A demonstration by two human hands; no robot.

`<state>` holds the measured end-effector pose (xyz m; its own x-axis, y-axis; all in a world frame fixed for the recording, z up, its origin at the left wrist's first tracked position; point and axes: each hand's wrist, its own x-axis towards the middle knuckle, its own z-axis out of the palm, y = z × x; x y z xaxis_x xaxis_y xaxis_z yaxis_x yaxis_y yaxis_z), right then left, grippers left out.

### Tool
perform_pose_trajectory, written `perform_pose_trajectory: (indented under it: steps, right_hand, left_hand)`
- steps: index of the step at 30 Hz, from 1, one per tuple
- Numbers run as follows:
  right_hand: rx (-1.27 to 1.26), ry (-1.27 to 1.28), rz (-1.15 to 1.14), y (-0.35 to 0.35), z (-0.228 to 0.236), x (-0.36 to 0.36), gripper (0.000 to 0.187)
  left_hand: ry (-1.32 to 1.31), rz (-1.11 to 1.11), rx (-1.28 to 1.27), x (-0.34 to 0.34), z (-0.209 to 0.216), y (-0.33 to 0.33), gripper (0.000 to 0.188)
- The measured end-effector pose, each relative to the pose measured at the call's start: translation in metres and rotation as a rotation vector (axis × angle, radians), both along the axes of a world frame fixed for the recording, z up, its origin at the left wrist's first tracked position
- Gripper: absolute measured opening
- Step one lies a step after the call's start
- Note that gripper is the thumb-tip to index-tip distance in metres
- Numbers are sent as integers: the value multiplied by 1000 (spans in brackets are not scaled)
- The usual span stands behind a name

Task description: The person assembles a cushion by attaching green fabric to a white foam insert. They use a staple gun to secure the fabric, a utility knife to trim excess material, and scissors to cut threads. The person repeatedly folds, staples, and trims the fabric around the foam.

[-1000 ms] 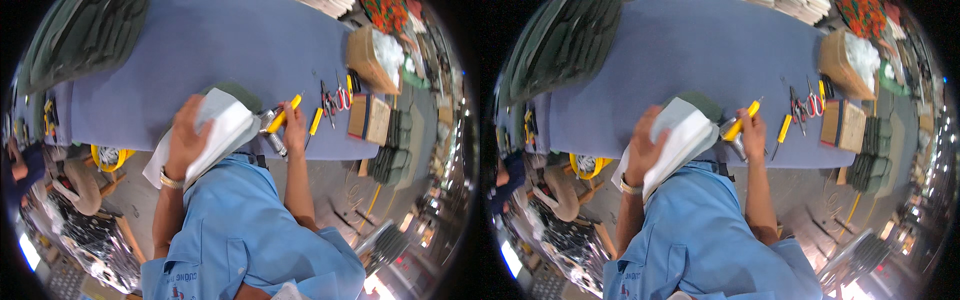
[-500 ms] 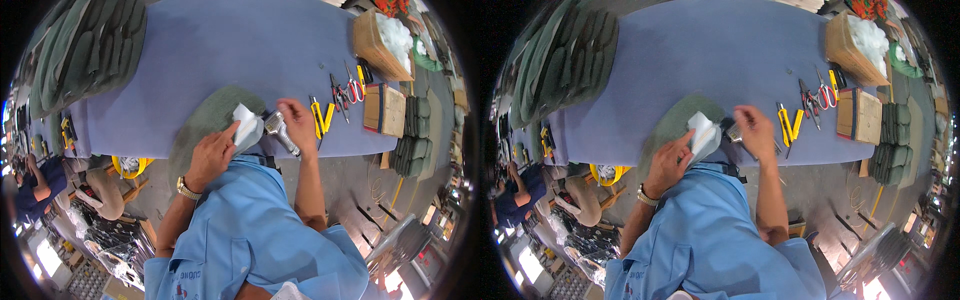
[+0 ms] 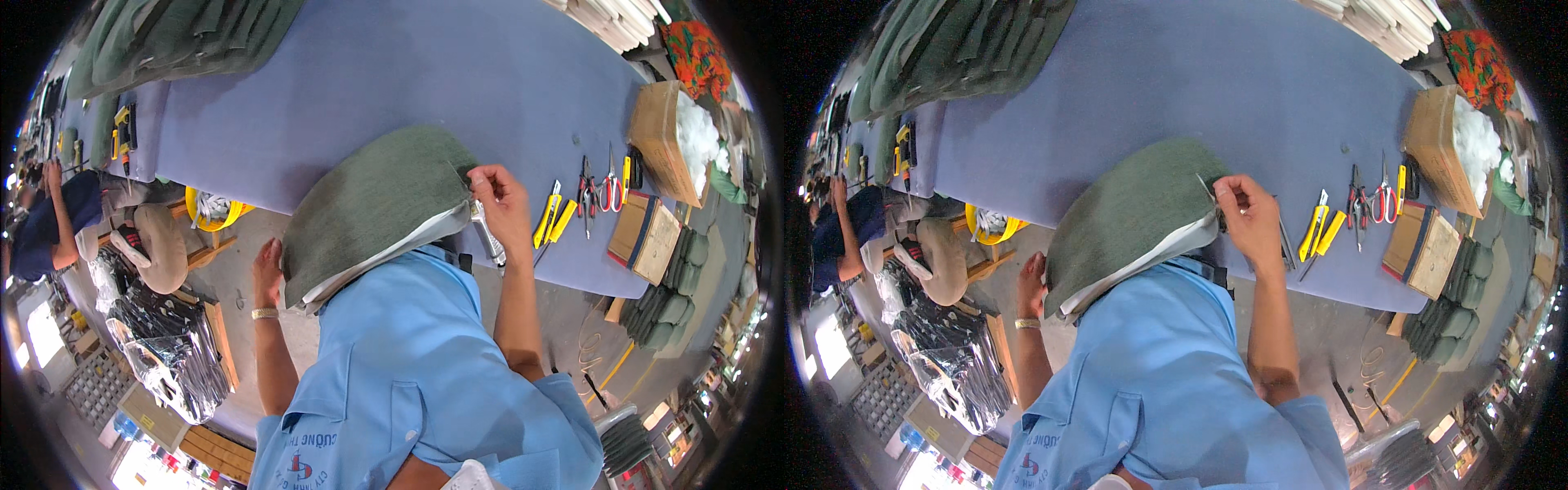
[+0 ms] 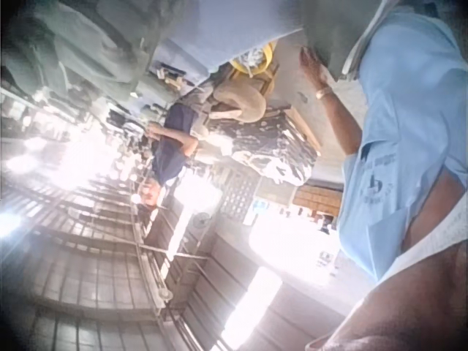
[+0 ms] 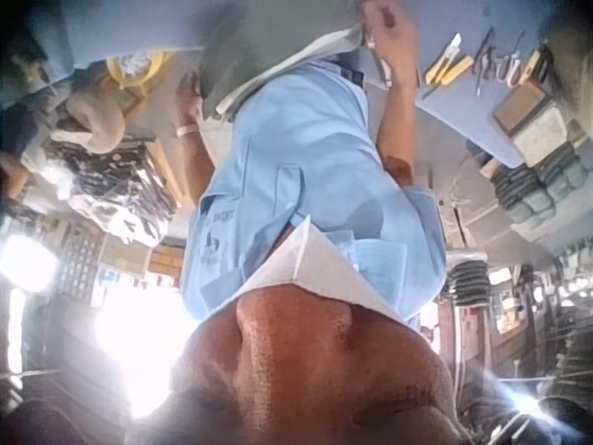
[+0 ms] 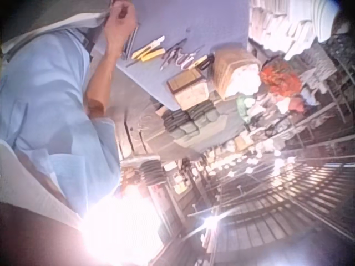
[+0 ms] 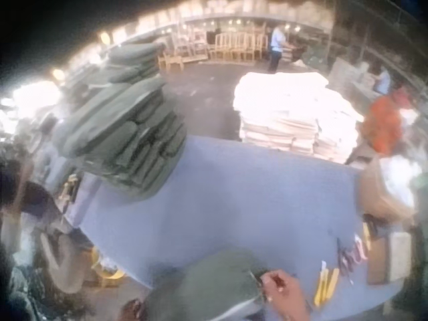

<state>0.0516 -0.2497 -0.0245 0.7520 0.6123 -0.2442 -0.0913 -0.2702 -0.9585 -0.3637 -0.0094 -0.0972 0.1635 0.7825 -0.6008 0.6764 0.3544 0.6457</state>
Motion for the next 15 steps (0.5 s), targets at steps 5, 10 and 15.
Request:
perform_pose_trajectory:
  steps: [5, 10, 15]
  right_hand:
    - [554, -61, 16, 6, 108, 1, 19]
    - [877, -591, 236, 14, 205, -10, 19]
    - [922, -500, 447, 2, 226, 1, 17]
  left_hand:
    - [-173, 2, -112, -13, -28, -14, 61]
    - [-310, -21, -251, -19, -38, -3, 63]
    - [-297, -143, -191, -45, -52, 1, 63]
